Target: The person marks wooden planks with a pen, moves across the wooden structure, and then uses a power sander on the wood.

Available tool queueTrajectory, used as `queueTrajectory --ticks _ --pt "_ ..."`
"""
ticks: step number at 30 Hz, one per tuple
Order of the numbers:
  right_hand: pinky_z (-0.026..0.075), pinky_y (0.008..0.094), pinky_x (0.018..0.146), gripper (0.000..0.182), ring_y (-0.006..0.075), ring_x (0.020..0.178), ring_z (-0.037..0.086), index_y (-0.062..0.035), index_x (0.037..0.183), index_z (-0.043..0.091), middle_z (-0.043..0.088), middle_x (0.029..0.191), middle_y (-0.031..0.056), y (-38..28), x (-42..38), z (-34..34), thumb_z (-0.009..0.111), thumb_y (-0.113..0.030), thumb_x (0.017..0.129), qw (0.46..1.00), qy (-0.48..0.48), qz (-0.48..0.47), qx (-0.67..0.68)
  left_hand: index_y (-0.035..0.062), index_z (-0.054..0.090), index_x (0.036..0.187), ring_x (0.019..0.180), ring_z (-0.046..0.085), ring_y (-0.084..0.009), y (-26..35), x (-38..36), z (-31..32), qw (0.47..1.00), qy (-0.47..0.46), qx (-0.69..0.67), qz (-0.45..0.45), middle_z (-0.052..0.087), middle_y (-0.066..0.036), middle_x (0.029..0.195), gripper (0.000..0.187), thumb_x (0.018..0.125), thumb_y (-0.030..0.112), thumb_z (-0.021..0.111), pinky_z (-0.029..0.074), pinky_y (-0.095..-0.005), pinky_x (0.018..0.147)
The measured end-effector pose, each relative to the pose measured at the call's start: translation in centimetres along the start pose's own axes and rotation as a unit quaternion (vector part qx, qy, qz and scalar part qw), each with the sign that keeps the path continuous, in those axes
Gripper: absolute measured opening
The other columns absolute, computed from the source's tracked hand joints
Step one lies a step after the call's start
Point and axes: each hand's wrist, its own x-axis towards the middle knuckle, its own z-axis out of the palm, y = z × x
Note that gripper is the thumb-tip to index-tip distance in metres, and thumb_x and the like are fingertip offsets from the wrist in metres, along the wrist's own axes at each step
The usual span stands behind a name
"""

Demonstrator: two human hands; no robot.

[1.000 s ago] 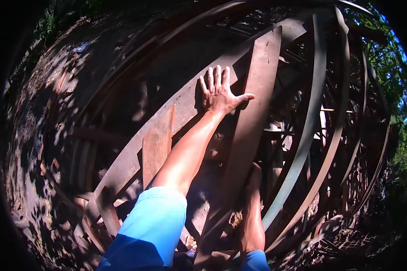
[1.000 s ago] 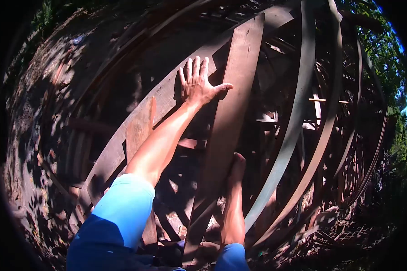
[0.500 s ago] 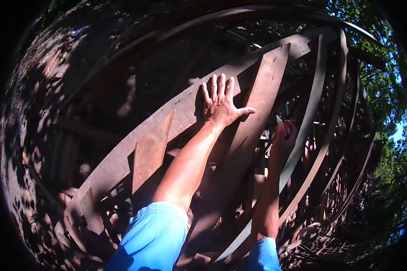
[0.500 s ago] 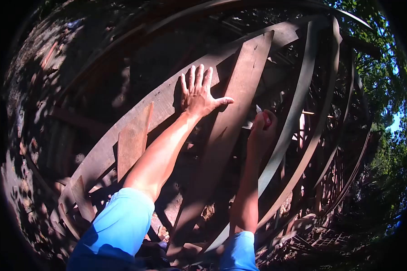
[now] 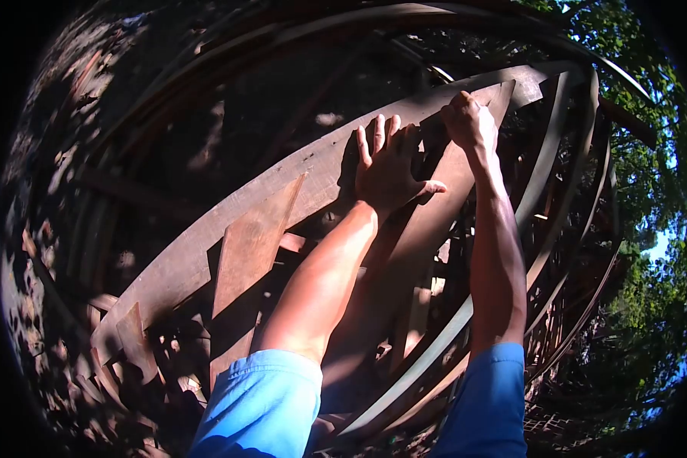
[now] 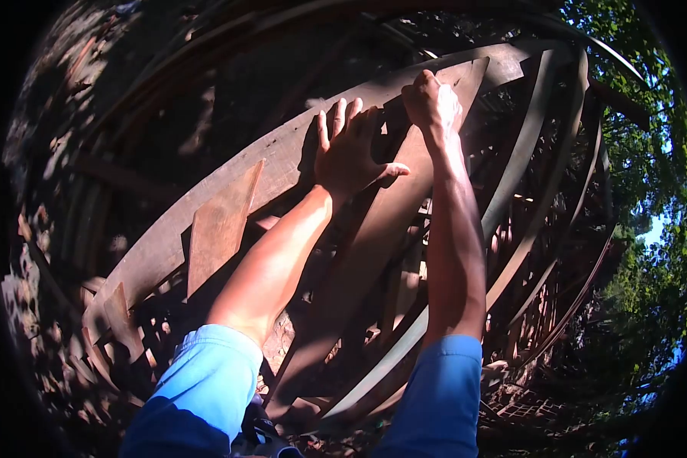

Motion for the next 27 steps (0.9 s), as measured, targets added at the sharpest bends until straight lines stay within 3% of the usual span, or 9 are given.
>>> queueTrajectory --ticks 4,5,9,14,16,18,20,24,27 --pt "0.055 0.0470 0.084 0.031 0.0396 0.093 0.071 -0.0084 0.101 0.073 0.072 0.098 0.0221 -1.2 -2.9 0.0 0.058 -0.030 0.085 1.000 -0.021 0.000 -0.019 0.0033 0.041 0.148 0.149 0.023 -0.0407 -0.2 -0.2 0.4 0.999 0.045 -0.005 0.013 0.037 -0.024 0.154 0.120 0.063 0.084 0.067 0.008 -0.0618 0.121" --pt "0.055 0.0470 0.083 0.030 0.0383 0.093 0.071 -0.0088 0.100 0.074 0.073 0.098 0.0201 -1.4 -3.4 -0.9 0.058 -0.031 0.086 0.997 -0.068 -0.005 -0.028 0.0029 0.041 0.147 0.149 0.023 -0.0410 -0.1 -0.2 0.3 0.999 0.041 -0.017 0.008 0.036 -0.024 0.154 0.119 0.063 0.083 0.068 0.008 -0.0619 0.120" --pt "0.057 0.0413 0.078 0.026 0.0363 0.084 0.072 -0.0097 0.092 0.073 0.074 0.086 0.0141 0.4 -2.3 -2.8 0.060 -0.031 0.085 0.997 0.008 -0.028 0.075 0.0028 0.040 0.148 0.150 0.022 -0.0418 0.0 -0.2 0.2 0.999 0.033 -0.017 0.006 0.034 -0.024 0.156 0.118 0.064 0.082 0.068 0.008 -0.0614 0.121" --pt "0.056 0.0451 0.080 0.030 0.0370 0.088 0.071 -0.0064 0.094 0.072 0.073 0.089 0.0162 -0.5 -0.5 -0.1 0.059 -0.032 0.087 0.999 0.013 -0.009 -0.044 0.0023 0.039 0.148 0.150 0.021 -0.0421 -0.1 0.0 0.4 0.999 0.030 -0.003 0.012 0.033 -0.024 0.157 0.121 0.063 0.083 0.068 0.009 -0.0625 0.120" --pt "0.055 0.0446 0.081 0.034 0.0383 0.092 0.070 -0.0080 0.100 0.073 0.073 0.094 0.0187 0.7 -1.7 -1.3 0.062 -0.037 0.085 0.997 -0.048 -0.031 0.050 0.0018 0.038 0.149 0.150 0.021 -0.0422 0.0 -0.1 0.6 1.000 0.028 0.001 0.010 0.034 -0.025 0.155 0.124 0.061 0.083 0.069 0.010 -0.0630 0.120" --pt "0.055 0.0388 0.077 0.032 0.0317 0.083 0.072 -0.0026 0.099 0.073 0.073 0.090 0.0183 3.3 -3.6 -4.3 0.064 -0.031 0.086 0.985 0.006 -0.029 0.169 0.0017 0.038 0.150 0.152 0.016 -0.0414 -0.5 -0.2 1.2 0.999 0.038 0.013 0.037 0.032 -0.026 0.157 0.124 0.064 0.087 0.062 0.000 -0.0622 0.120" --pt "0.053 0.0286 0.070 0.027 0.0159 0.076 0.070 0.0024 0.097 0.071 0.073 0.082 0.0122 7.7 -4.2 -5.2 0.064 -0.021 0.086 0.939 0.059 0.053 0.336 0.0062 0.036 0.153 0.152 0.018 -0.0367 -0.2 0.1 1.7 0.998 0.027 0.061 0.016 0.030 -0.020 0.161 0.125 0.064 0.090 0.059 0.005 -0.0586 0.122" --pt "0.054 0.0297 0.071 0.027 0.0169 0.076 0.071 0.0026 0.095 0.071 0.073 0.081 0.0117 15.4 -2.1 -2.6 0.066 -0.023 0.087 0.874 0.187 0.094 0.438 0.0091 0.037 0.154 0.151 0.022 -0.0351 0.5 0.1 1.5 0.990 0.012 0.139 0.028 0.033 -0.018 0.160 0.124 0.065 0.094 0.053 0.008 -0.0566 0.122" --pt "0.056 0.0387 0.075 0.033 0.0312 0.079 0.073 0.0004 0.088 0.072 0.072 0.082 0.0195 17.6 0.7 -0.2 0.068 -0.031 0.080 0.864 0.244 0.074 0.435 0.0091 0.039 0.153 0.151 0.022 -0.0353 0.3 0.4 2.1 0.983 0.006 0.176 0.045 0.034 -0.018 0.159 0.126 0.063 0.096 0.049 0.010 -0.0563 0.122"
